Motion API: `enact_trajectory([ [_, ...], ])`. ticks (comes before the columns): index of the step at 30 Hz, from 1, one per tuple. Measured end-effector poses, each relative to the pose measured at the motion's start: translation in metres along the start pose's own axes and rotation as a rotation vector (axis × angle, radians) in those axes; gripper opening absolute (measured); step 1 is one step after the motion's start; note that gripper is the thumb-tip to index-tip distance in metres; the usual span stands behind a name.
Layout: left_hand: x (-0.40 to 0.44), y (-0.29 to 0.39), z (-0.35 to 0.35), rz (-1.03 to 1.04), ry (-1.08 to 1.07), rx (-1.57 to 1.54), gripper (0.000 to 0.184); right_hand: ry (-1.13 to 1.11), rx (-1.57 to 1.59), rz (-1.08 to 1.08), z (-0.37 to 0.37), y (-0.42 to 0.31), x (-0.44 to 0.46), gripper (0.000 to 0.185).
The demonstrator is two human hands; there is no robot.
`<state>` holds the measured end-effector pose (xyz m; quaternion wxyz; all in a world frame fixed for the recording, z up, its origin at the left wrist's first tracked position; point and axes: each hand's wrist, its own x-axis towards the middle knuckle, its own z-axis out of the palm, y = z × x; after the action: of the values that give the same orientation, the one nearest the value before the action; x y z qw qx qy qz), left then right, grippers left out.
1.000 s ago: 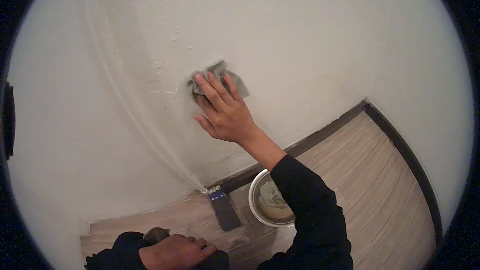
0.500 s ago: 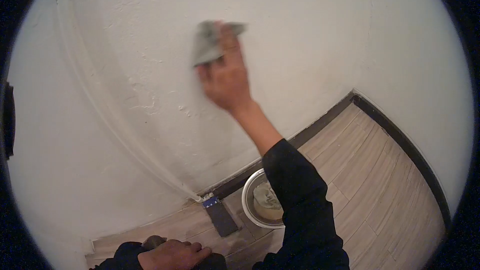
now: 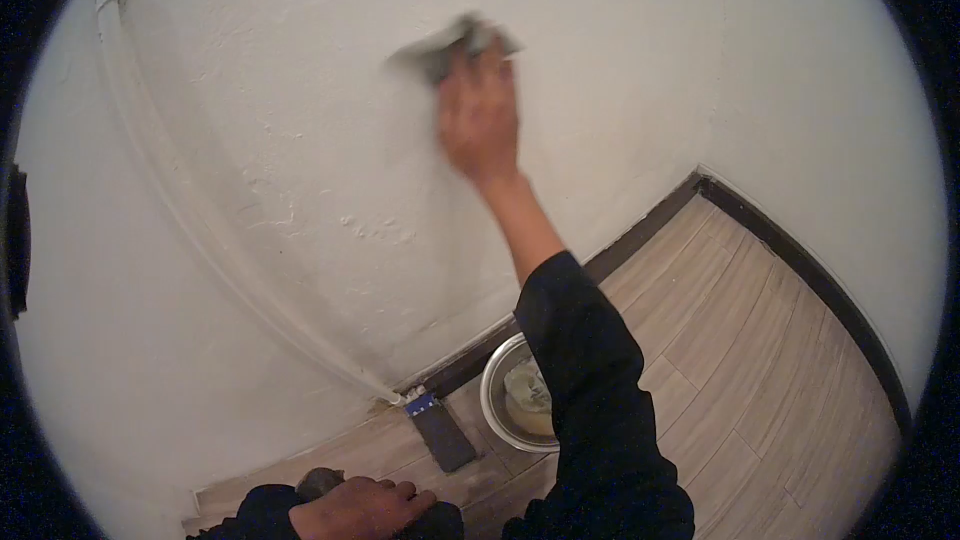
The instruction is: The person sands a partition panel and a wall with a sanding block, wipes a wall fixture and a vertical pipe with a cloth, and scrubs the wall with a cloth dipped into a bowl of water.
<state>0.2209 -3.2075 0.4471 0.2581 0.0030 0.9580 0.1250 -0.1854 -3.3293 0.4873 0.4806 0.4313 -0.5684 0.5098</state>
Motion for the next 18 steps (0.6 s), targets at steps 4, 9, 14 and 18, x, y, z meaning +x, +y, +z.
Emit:
enact_trajectory([
  [4, -0.005, 0.005, -0.008, 0.041, -0.008, -0.041, 0.062, -0.052, 0.062, 0.459, -0.015, 0.046, 0.03, 0.042],
  [9, 0.0, 0.002, 0.0, 0.044, -0.036, 0.015, 0.062, 0.058, 0.007, -0.057, -0.009, -0.007, 0.011, 0.043],
  [14, -0.006, 0.006, -0.002, 0.052, 0.01, 0.026, 0.055, 0.168, -0.002, 0.093, 0.021, 0.075, 0.027, 0.054],
  [18, -0.014, 0.006, 0.008, 0.091, 0.098, 0.006, 0.047, 0.006, 0.142, 0.488, -0.003, 0.073, 0.012, 0.048],
])
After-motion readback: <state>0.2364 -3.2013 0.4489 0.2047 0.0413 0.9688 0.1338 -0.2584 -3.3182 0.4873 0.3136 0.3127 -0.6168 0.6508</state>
